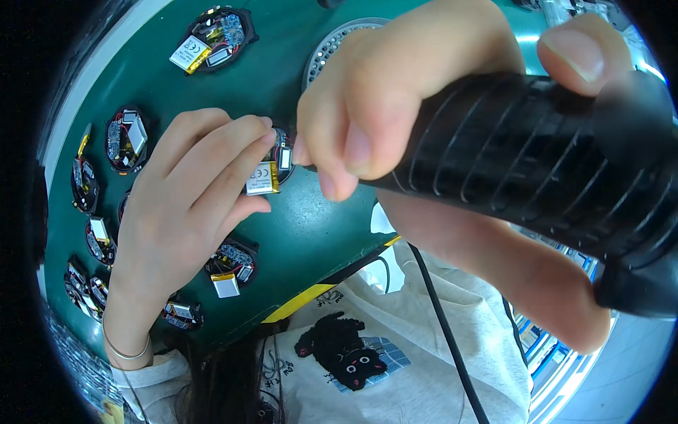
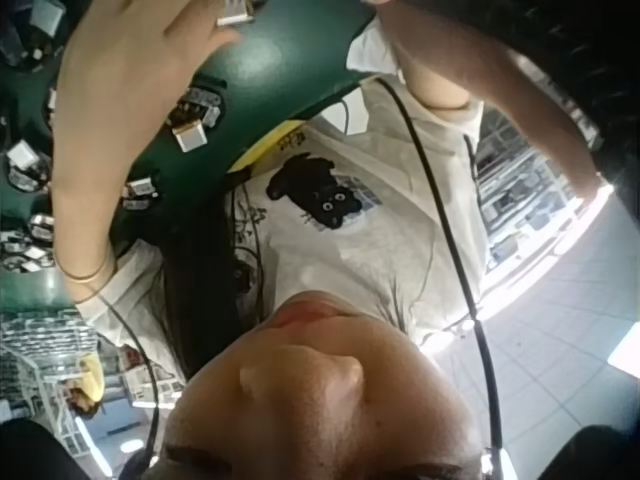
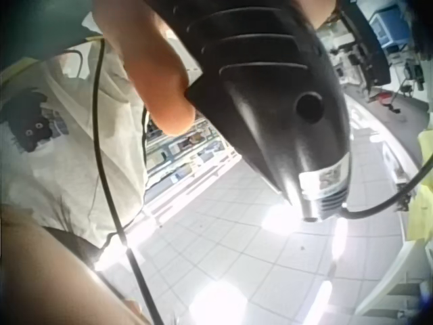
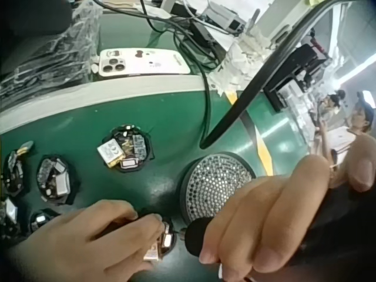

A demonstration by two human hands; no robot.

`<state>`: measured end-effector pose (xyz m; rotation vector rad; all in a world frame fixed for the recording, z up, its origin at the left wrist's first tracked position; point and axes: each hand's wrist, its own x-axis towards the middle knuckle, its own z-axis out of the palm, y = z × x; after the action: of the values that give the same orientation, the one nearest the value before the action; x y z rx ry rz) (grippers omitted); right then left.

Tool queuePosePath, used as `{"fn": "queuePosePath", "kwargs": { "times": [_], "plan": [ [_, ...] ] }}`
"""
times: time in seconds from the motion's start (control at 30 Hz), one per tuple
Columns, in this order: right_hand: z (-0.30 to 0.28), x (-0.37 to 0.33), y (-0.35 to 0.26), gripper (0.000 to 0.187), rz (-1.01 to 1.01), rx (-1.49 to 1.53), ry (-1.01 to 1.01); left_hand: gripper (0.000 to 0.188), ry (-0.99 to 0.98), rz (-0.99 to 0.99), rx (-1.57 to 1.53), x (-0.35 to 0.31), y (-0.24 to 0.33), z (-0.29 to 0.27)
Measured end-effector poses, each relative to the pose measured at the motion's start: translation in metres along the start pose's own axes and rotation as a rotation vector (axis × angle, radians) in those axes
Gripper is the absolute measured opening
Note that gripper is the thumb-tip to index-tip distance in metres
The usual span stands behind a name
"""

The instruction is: Assembling electronic components into a casing at a factory workstation.

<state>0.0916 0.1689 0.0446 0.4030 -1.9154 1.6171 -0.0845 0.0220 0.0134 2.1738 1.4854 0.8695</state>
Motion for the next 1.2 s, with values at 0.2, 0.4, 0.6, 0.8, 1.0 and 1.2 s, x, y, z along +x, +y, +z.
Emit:
{"fn": "queuePosePath", "kwargs": {
  "times": [0.2,0.4,0.6,0.8,1.0,1.2],
  "plan": [
    [-0.005,-0.002,-0.001,0.086,0.008,0.010,-0.025,0.049,-0.021,0.057,0.089,-0.001,0.002,0.001],
    [-0.009,-0.002,0.000,0.087,0.014,0.011,-0.037,0.046,-0.009,-0.015,0.041,0.001,0.001,0.004],
    [-0.020,-0.006,-0.002,0.082,-0.022,0.018,0.027,0.045,-0.025,-0.117,-0.042,0.012,0.004,0.006],
    [-0.071,-0.005,-0.034,0.097,0.275,-0.094,-0.270,0.046,-0.014,-0.017,-0.001,0.021,0.003,0.010],
    [-0.048,-0.016,-0.027,0.091,0.117,-0.112,0.053,0.048,0.024,-0.075,-0.073,0.020,-0.001,0.018],
    [-0.041,-0.015,-0.026,0.094,0.134,-0.098,0.000,0.049,0.027,0.034,0.007,0.014,0.001,0.018]
  ]
}}
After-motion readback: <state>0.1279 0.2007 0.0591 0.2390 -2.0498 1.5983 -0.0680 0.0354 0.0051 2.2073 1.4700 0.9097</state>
